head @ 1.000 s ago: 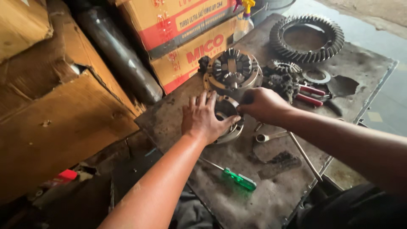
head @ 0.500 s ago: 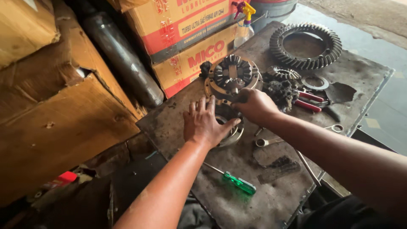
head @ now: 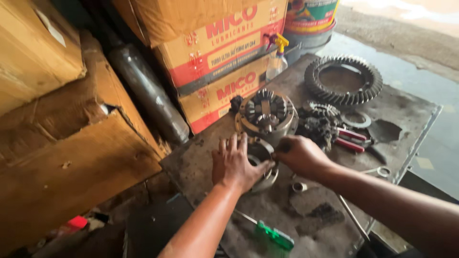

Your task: The person places various gear components and a bearing into a differential housing before sliding a shaft through the assembly by hand.

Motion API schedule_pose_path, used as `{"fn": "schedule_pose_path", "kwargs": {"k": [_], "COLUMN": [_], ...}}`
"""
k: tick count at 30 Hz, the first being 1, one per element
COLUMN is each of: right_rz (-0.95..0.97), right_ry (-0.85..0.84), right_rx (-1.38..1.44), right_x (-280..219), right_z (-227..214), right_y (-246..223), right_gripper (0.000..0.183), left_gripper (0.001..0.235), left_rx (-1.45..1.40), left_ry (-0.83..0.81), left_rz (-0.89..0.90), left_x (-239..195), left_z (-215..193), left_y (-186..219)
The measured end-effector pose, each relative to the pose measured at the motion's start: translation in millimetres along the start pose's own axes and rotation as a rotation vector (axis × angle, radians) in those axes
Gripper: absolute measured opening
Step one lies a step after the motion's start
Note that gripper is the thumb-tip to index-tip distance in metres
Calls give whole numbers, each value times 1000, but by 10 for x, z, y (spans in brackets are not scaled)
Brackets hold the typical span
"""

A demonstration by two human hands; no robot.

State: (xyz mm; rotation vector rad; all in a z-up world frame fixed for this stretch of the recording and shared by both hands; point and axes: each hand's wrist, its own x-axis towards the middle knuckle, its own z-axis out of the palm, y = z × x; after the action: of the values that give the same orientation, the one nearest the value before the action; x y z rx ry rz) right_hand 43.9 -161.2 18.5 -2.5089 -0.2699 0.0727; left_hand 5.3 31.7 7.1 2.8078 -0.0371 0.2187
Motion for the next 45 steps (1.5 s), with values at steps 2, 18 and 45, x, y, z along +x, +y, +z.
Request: {"fn": "schedule_pose_path", "kwargs": {"k": [2, 18, 45], "right_rz": [29, -10, 46], "right_ry": [5, 137, 23], "right_rx": [-3, 83, 25], "right_x": [59, 155, -21], "right_z": [4, 100, 75], "right_y": [-44, -216, 53], "right_gripper": [31, 29, 29], "left_gripper": [119, 113, 109], "left_rx": [10, 21, -44], "left_ry": [-38, -89, -26], "left_rz": [-8, 2, 50], "left_x": [-31, -30, 21], "left_z": [-43, -202, -95], "left_y": [14, -6, -47]}}
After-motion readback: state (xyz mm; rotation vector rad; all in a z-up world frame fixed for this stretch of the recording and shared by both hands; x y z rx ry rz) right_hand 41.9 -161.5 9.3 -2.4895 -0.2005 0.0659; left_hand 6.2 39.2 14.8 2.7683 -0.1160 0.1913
